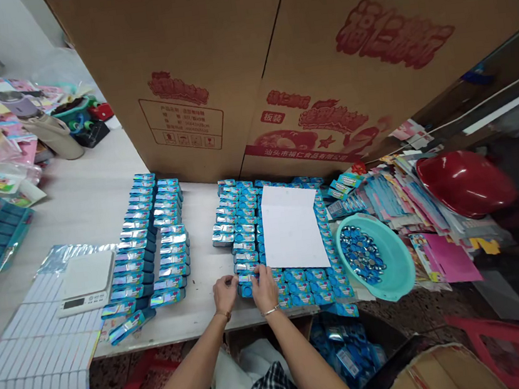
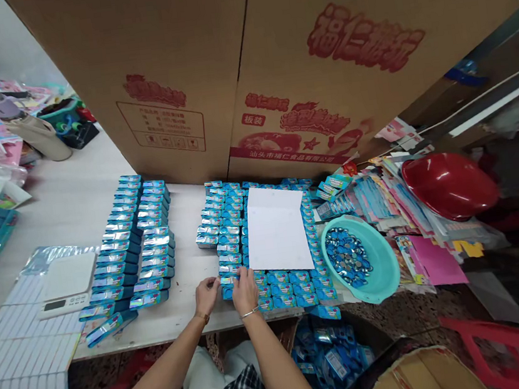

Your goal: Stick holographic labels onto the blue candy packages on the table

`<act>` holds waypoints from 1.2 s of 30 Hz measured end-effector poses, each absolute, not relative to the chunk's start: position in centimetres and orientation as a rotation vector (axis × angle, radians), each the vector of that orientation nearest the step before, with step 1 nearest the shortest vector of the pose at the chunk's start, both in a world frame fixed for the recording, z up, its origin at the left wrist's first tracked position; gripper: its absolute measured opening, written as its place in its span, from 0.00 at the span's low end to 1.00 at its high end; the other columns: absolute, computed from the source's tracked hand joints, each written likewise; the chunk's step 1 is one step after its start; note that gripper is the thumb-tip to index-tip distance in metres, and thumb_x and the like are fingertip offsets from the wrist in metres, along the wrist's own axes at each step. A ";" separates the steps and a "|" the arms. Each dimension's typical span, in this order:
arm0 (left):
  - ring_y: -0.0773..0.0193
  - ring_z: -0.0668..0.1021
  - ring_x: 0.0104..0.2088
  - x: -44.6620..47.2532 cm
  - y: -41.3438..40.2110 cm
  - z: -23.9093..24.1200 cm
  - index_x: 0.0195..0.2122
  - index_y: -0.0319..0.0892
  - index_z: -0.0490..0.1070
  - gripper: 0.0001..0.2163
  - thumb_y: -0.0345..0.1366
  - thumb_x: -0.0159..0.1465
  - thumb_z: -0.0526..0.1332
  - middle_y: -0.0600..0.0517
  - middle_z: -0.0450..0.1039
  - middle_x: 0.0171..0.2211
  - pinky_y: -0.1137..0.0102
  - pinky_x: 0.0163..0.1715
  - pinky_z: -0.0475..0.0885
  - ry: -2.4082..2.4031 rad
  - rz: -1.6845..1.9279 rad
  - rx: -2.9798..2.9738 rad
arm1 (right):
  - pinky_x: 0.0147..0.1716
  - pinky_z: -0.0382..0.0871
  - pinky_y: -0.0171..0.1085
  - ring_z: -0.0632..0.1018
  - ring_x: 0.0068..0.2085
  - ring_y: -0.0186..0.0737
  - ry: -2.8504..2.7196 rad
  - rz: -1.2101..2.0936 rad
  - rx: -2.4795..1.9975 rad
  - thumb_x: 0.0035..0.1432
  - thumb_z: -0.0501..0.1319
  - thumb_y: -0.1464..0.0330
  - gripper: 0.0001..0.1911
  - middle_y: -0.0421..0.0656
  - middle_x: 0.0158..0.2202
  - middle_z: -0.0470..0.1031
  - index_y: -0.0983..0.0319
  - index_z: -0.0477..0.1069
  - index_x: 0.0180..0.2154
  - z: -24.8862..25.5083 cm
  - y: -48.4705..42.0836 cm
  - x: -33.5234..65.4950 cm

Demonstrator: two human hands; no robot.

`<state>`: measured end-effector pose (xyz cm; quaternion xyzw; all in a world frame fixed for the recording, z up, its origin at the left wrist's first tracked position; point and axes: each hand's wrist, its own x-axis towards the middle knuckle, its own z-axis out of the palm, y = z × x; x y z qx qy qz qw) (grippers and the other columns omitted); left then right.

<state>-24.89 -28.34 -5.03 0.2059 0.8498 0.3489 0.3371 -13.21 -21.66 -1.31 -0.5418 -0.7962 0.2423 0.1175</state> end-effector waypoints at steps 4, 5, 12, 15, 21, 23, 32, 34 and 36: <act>0.50 0.79 0.47 -25.3 -28.0 -4.9 0.38 0.38 0.77 0.16 0.44 0.56 0.60 0.40 0.79 0.41 0.60 0.49 0.71 2.210 0.972 0.471 | 0.33 0.65 0.37 0.71 0.33 0.40 -2.210 0.809 -1.492 0.56 0.50 0.76 0.09 0.43 0.35 0.66 0.60 0.66 0.35 -1.2 -20.5 -11.7; 0.50 0.79 0.47 -25.6 -28.1 -4.8 0.39 0.38 0.76 0.17 0.44 0.55 0.59 0.39 0.79 0.43 0.59 0.49 0.71 2.209 0.994 0.451 | 0.35 0.66 0.37 0.71 0.33 0.40 -2.185 0.833 -1.457 0.57 0.50 0.75 0.08 0.43 0.35 0.66 0.60 0.66 0.35 -0.8 -19.3 -11.2; 0.44 0.78 0.49 -27.7 -33.4 -4.9 0.46 0.33 0.69 0.34 0.56 0.45 0.60 0.33 0.75 0.46 0.59 0.49 0.74 2.082 1.251 0.095 | 0.51 0.62 0.47 0.67 0.53 0.51 -2.368 0.303 -1.336 0.58 0.54 0.72 0.24 0.54 0.52 0.66 0.64 0.63 0.57 5.8 1.0 -11.7; 0.42 0.79 0.47 -27.5 -35.9 -4.0 0.44 0.40 0.70 0.34 0.58 0.41 0.64 0.39 0.78 0.43 0.55 0.48 0.73 1.977 1.267 -0.064 | 0.54 0.57 0.51 0.59 0.62 0.56 -2.549 0.055 -1.522 0.52 0.58 0.76 0.34 0.57 0.63 0.57 0.62 0.59 0.62 7.6 9.4 -13.8; 0.46 0.81 0.43 -24.8 -34.8 2.9 0.46 0.46 0.73 0.34 0.66 0.46 0.60 0.43 0.80 0.40 0.53 0.48 0.71 1.846 1.193 -0.148 | 0.57 0.44 0.61 0.71 0.49 0.52 -2.756 0.024 -1.489 0.51 0.56 0.81 0.14 0.52 0.40 0.76 0.62 0.75 0.35 7.5 12.5 -13.5; 0.48 0.80 0.44 -23.7 -32.8 5.8 0.47 0.46 0.74 0.35 0.67 0.47 0.59 0.44 0.79 0.43 0.55 0.49 0.70 1.695 1.175 -0.052 | 0.59 0.44 0.57 0.72 0.44 0.48 -2.801 0.021 -1.387 0.54 0.54 0.79 0.12 0.49 0.36 0.76 0.60 0.74 0.32 7.9 9.8 -11.5; 0.53 0.76 0.51 -15.1 -21.3 10.9 0.49 0.44 0.72 0.24 0.50 0.54 0.69 0.43 0.73 0.54 0.62 0.48 0.69 0.747 1.236 0.147 | 0.58 0.54 0.54 0.72 0.44 0.49 -2.640 0.092 -0.962 0.59 0.54 0.74 0.10 0.47 0.38 0.74 0.56 0.71 0.37 13.3 -10.3 -2.1; 0.54 0.77 0.49 -13.4 -20.3 10.7 0.41 0.41 0.75 0.18 0.48 0.55 0.69 0.44 0.77 0.47 0.64 0.47 0.71 0.697 1.254 0.042 | 0.58 0.54 0.56 0.73 0.46 0.49 -2.586 0.140 -1.000 0.59 0.53 0.75 0.12 0.46 0.40 0.75 0.56 0.71 0.39 14.1 -14.4 -1.3; 0.53 0.78 0.46 -12.8 -20.4 11.0 0.36 0.39 0.75 0.16 0.46 0.55 0.69 0.43 0.79 0.42 0.64 0.47 0.72 0.724 1.230 -0.010 | 0.58 0.55 0.58 0.73 0.49 0.50 -2.541 0.195 -1.038 0.59 0.53 0.75 0.12 0.46 0.45 0.75 0.55 0.71 0.40 14.9 -17.8 -0.9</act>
